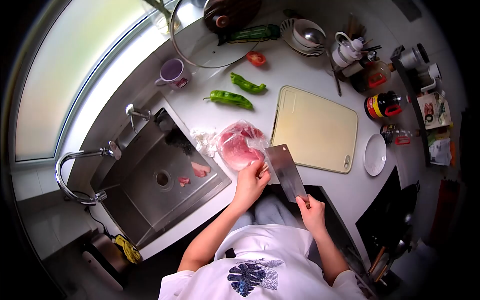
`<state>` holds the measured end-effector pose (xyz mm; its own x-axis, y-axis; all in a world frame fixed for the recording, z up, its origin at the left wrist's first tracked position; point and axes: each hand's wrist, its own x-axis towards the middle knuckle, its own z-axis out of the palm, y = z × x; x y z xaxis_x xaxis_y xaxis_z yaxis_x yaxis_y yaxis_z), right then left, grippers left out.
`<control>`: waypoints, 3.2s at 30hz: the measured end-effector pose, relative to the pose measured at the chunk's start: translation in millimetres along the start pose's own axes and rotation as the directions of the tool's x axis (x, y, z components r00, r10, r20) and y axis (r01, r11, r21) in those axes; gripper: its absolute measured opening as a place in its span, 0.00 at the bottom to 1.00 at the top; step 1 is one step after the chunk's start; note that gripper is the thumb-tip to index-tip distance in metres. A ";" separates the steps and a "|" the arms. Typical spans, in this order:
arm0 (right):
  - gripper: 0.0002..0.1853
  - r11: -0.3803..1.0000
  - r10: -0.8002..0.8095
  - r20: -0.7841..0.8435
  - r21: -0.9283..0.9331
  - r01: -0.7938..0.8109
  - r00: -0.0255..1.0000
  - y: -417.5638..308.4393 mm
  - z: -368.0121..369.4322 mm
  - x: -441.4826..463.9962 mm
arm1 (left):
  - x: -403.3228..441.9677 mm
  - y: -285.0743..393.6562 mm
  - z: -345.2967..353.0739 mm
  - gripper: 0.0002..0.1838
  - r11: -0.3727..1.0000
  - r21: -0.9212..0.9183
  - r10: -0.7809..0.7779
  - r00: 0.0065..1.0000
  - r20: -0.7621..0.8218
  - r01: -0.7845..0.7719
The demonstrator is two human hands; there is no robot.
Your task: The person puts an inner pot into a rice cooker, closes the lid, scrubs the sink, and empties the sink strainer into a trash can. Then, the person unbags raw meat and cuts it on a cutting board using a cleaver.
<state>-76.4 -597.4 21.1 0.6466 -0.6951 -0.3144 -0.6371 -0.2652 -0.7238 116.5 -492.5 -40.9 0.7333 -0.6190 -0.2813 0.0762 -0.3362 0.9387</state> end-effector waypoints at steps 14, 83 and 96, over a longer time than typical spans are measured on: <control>0.16 0.993 0.036 -0.340 -0.091 -0.071 0.940 62.7 -38.6 2.5 | 208.2 22.3 102.0 0.19 0.922 0.371 -0.322 0.742 0.588 0.106; 0.08 0.809 -0.015 0.107 -0.583 0.075 0.994 24.3 -72.2 116.2 | 109.2 -6.9 81.9 0.21 0.414 0.702 0.386 0.811 0.440 -0.579; 0.09 0.841 0.021 0.088 -0.541 0.030 0.996 47.3 -37.3 127.3 | 108.6 -10.5 87.0 0.17 0.422 0.669 0.423 0.786 0.451 -0.612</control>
<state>-39.8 -723.3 -30.2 0.6673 -0.6391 -0.3824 -0.7432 -0.6050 -0.2858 136.5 -617.9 -98.7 0.3035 -0.9489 0.0864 -0.8686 -0.2382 0.4345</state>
